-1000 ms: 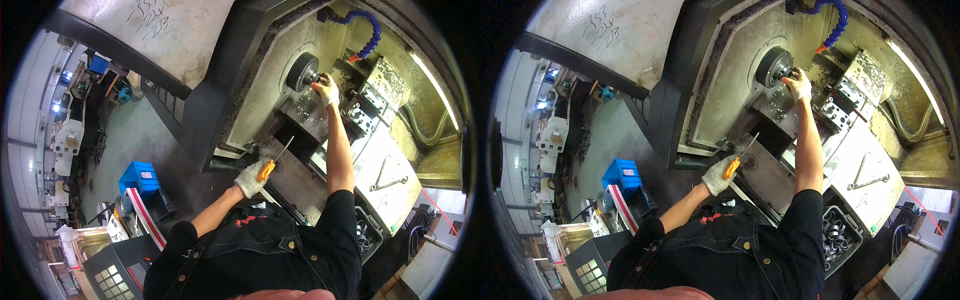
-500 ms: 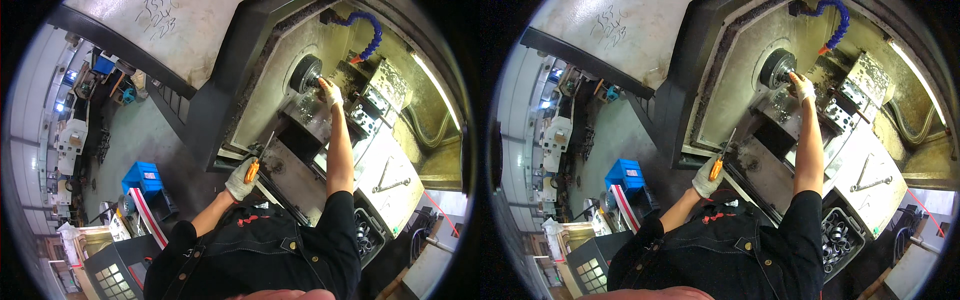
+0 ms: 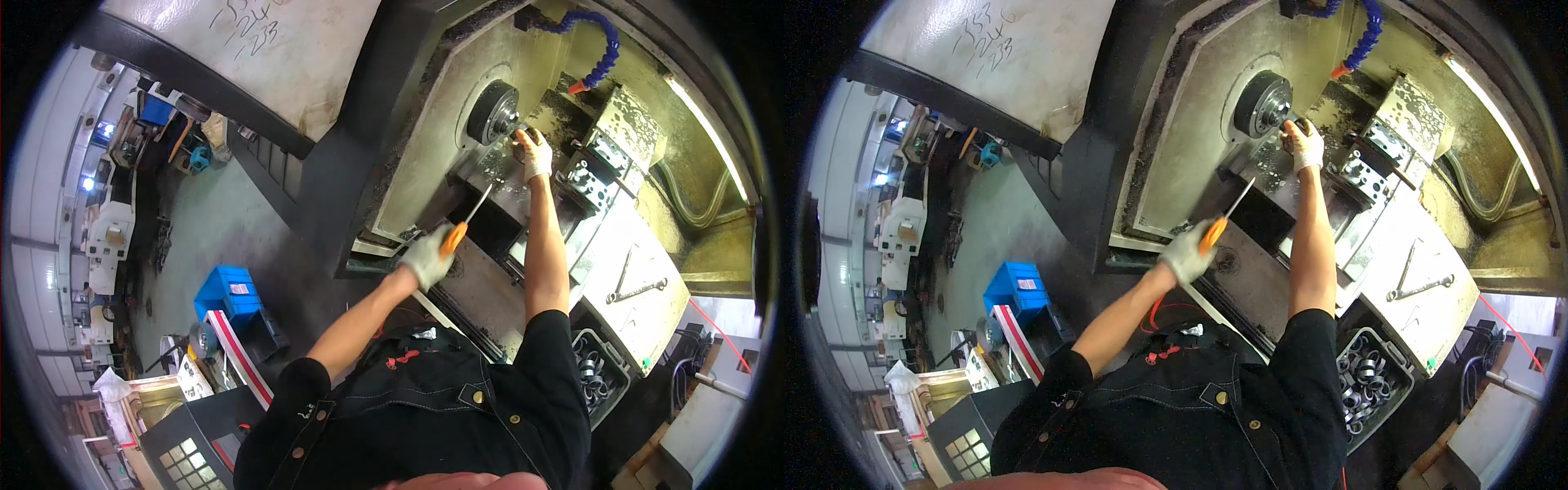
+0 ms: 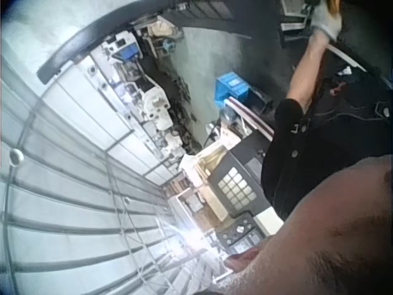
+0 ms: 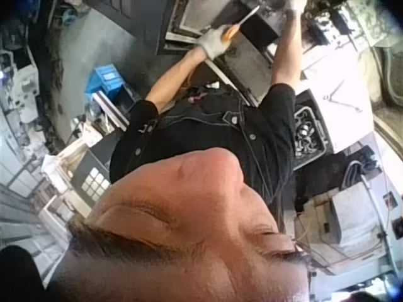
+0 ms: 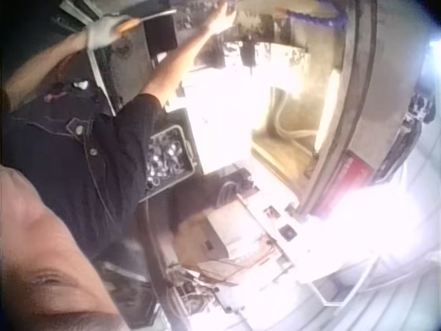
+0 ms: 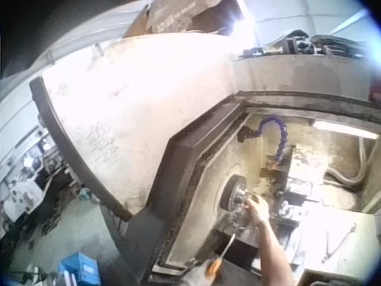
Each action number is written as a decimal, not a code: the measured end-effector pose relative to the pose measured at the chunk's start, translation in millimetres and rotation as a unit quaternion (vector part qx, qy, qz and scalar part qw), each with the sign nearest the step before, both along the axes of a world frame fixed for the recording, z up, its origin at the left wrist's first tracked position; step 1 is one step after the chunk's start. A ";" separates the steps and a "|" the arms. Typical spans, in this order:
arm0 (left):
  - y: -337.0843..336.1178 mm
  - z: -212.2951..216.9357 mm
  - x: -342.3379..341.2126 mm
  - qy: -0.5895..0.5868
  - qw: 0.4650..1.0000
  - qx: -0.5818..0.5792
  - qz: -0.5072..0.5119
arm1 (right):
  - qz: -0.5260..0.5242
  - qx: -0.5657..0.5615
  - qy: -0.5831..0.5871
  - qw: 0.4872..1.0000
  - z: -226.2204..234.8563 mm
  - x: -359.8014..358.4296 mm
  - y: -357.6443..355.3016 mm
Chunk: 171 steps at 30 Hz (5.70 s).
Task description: The person operates a CNC lathe to machine small metal rings. They use a screwdriver to remove finished parts from the chuck and place them into a collection bin. Periodically, the person uses a caliper to measure the dimensions of the machined rings to verify quality.
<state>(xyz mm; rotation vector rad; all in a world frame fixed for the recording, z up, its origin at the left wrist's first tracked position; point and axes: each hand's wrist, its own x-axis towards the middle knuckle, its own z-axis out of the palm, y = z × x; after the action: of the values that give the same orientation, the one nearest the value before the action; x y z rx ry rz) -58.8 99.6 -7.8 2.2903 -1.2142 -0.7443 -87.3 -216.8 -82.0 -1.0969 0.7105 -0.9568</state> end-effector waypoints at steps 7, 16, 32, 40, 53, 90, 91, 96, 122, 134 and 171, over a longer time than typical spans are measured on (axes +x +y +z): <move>-103.1 2.3 37.2 -0.052 0.996 0.068 -0.025 | 0.060 0.117 -0.038 0.991 2.0 0.3 -10.2; -129.2 30.2 39.6 -0.117 0.988 0.092 -0.028 | 0.052 0.058 0.020 0.997 3.1 6.3 -13.6; -76.8 10.0 24.5 -0.088 0.996 -0.002 0.006 | 0.068 0.022 0.131 0.989 5.3 7.9 -20.2; 41.2 -4.9 -2.9 -0.046 0.989 -0.143 -0.018 | 0.041 -0.043 0.134 0.989 11.6 10.4 -12.2; 154.5 6.6 -7.1 -0.011 0.974 -0.216 0.064 | 0.028 0.022 0.166 0.985 14.2 11.4 -6.6; 93.6 184.7 165.0 -0.351 0.897 -0.266 0.039 | 0.033 0.016 0.072 0.997 4.3 6.3 -17.3; 94.7 182.5 166.1 -0.333 0.899 -0.280 0.046 | 0.029 0.009 0.077 0.997 3.8 9.3 -15.7; 110.4 171.4 181.3 -0.304 0.908 -0.278 0.073 | 0.021 0.021 0.078 0.997 -0.1 12.2 -15.9; 74.3 170.8 108.7 -0.425 0.861 -0.273 0.052 | 0.494 0.063 0.035 0.866 28.3 -21.1 294.1; 124.2 161.3 66.3 -0.110 0.911 -0.333 0.217 | 0.495 0.065 0.086 0.862 36.3 -3.0 348.6; 573.1 -88.3 44.7 0.058 0.782 -0.217 0.582 | 0.494 0.270 -0.035 0.826 -48.4 63.7 557.8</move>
<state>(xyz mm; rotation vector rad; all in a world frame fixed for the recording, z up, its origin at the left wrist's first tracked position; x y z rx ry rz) -14.2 672.7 -96.1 2.0010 0.2212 -0.0831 -23.6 341.0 -130.4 -0.7402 0.2292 0.1141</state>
